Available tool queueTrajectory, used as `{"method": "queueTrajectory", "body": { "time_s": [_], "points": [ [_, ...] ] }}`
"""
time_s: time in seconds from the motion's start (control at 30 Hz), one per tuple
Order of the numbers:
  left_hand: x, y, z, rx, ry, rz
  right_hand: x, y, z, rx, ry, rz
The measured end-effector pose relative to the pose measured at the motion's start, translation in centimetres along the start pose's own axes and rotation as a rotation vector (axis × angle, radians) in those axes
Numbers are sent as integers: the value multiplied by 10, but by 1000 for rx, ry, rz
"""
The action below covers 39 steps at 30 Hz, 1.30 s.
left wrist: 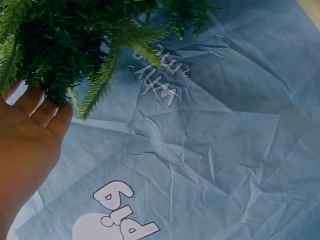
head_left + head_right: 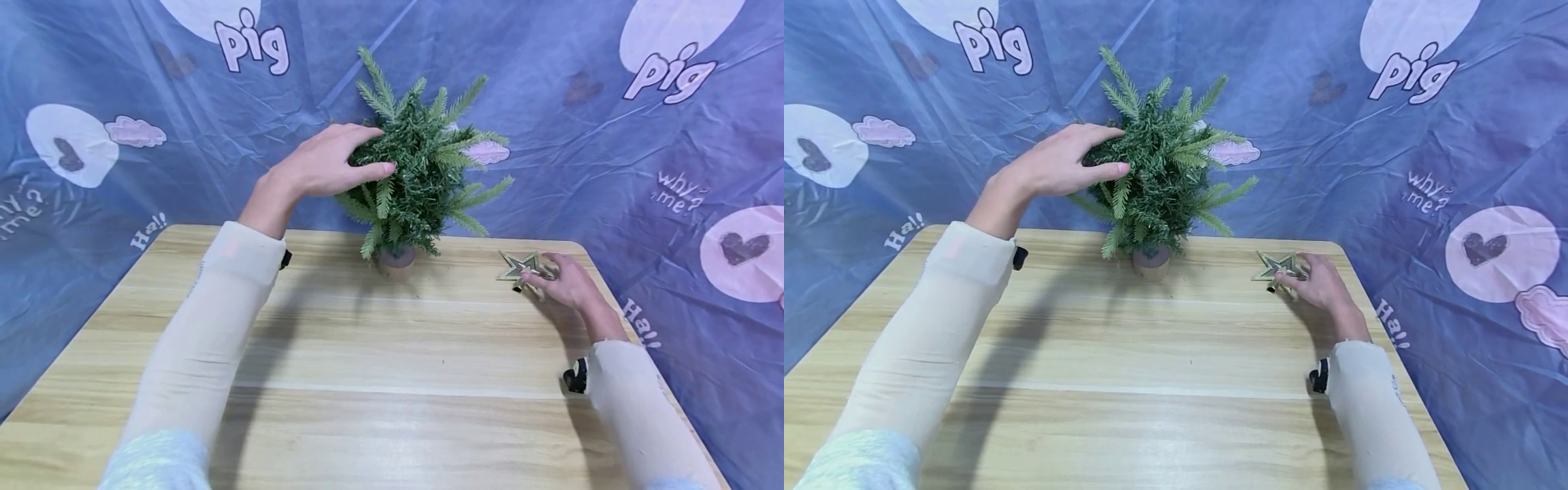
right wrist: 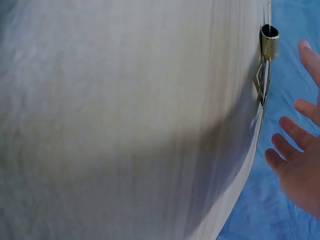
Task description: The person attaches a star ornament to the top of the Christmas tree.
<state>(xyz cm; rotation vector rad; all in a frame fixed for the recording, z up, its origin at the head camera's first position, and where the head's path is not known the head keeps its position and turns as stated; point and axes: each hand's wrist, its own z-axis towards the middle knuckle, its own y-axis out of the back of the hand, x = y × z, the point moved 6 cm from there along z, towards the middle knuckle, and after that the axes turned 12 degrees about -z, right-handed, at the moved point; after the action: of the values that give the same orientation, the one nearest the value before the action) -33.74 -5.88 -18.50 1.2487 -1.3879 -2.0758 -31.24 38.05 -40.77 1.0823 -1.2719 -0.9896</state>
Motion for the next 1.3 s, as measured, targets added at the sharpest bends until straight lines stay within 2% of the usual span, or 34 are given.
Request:
{"method": "queueTrajectory", "body": {
  "time_s": [0.23,0.67,1.07,1.3],
  "points": [
    [3,-4,1,7,18,17,-5,-5,-1,25,-12,55],
    [4,-5,0,9,38,6,-16,-7,-3,58,-74,66],
    [3,-6,0,30,41,11,-18,-11,-6,77,-72,82],
    [3,-7,1,34,33,15,-20,-10,-6,90,-53,32]
  ]
}}
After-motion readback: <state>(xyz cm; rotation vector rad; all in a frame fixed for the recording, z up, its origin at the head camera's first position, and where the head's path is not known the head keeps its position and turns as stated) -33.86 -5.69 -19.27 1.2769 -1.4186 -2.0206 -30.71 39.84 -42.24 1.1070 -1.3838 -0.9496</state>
